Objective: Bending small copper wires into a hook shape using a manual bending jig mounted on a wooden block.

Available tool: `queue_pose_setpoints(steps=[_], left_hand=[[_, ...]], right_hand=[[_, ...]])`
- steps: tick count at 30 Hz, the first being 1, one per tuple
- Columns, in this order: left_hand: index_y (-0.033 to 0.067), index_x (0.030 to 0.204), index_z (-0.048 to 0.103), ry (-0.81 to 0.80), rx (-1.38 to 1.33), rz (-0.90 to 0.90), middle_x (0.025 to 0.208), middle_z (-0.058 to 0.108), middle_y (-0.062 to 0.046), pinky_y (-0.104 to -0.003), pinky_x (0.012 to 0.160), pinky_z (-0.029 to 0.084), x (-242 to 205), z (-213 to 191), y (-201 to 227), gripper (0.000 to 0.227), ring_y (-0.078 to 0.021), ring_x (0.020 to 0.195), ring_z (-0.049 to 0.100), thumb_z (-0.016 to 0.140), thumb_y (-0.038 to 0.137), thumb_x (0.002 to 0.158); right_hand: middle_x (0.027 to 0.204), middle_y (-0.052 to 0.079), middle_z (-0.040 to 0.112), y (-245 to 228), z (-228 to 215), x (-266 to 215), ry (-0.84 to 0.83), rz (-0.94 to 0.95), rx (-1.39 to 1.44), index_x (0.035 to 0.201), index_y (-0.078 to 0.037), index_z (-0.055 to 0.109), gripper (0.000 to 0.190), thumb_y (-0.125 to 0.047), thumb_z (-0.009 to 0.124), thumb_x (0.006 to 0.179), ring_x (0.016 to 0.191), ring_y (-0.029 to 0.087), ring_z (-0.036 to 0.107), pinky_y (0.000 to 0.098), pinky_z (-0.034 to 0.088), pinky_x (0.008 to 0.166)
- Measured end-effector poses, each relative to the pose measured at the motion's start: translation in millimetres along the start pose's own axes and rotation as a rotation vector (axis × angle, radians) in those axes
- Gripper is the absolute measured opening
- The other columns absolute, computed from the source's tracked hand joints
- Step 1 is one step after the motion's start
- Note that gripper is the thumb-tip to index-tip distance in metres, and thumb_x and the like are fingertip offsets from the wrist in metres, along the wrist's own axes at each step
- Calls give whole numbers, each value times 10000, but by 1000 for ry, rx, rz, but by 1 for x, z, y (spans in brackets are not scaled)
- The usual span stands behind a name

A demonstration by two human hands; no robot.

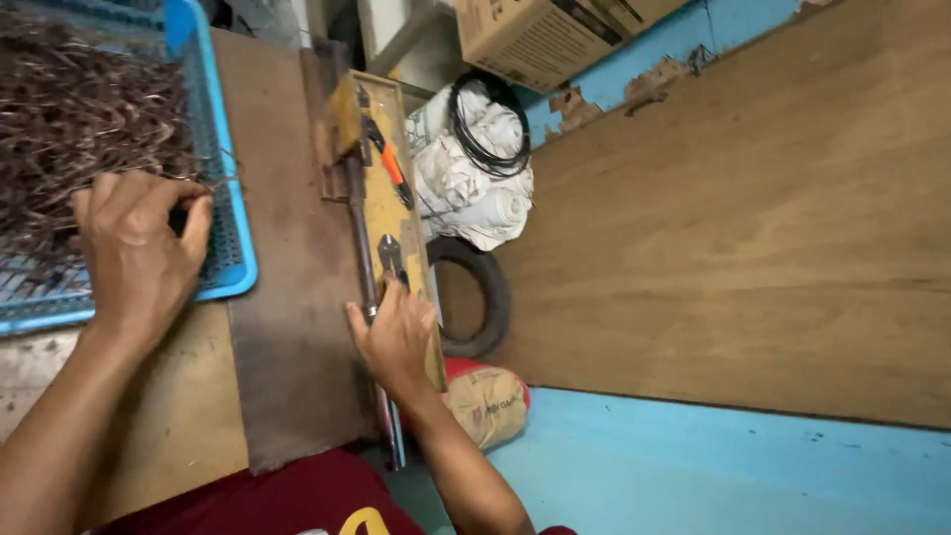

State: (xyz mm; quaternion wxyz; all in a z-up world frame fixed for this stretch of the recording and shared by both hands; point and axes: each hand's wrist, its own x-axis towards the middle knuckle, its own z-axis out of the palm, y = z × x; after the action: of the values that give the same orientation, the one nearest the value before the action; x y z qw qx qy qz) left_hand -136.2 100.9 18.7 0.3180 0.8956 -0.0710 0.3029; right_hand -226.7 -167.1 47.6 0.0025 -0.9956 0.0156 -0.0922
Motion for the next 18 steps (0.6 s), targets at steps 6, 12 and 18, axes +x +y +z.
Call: queue_pose_setpoints(steps=[6,12,18], left_hand=[[73,1111,803,-2,-146,-36,1023,698,-106,-471,891,395,-8,-20,1,96,-345,990,585,836,56,1023],[70,1095,785,21,-145,-53,1027,712,-78,-452,839,384,-7,-35,6,88,-333,953,579,793,86,1010],[33,1116,789,37,-193,-54,1003,672,-109,-448,811,392,-5,-45,-3,106,-334,949,553,791,54,1012]], right_hand=[[1183,7,699,-90,-41,58,-8,-151,532,1393,-173,543,442,-354,612,996,1052,167,661,355,315,967],[947,9,715,-143,-8,100,-239,103,1355,1272,-29,697,407,-289,707,959,919,27,621,203,497,868],[1003,32,714,-156,9,104,-232,108,1468,1047,-72,700,187,-213,754,936,916,86,630,227,517,878]])
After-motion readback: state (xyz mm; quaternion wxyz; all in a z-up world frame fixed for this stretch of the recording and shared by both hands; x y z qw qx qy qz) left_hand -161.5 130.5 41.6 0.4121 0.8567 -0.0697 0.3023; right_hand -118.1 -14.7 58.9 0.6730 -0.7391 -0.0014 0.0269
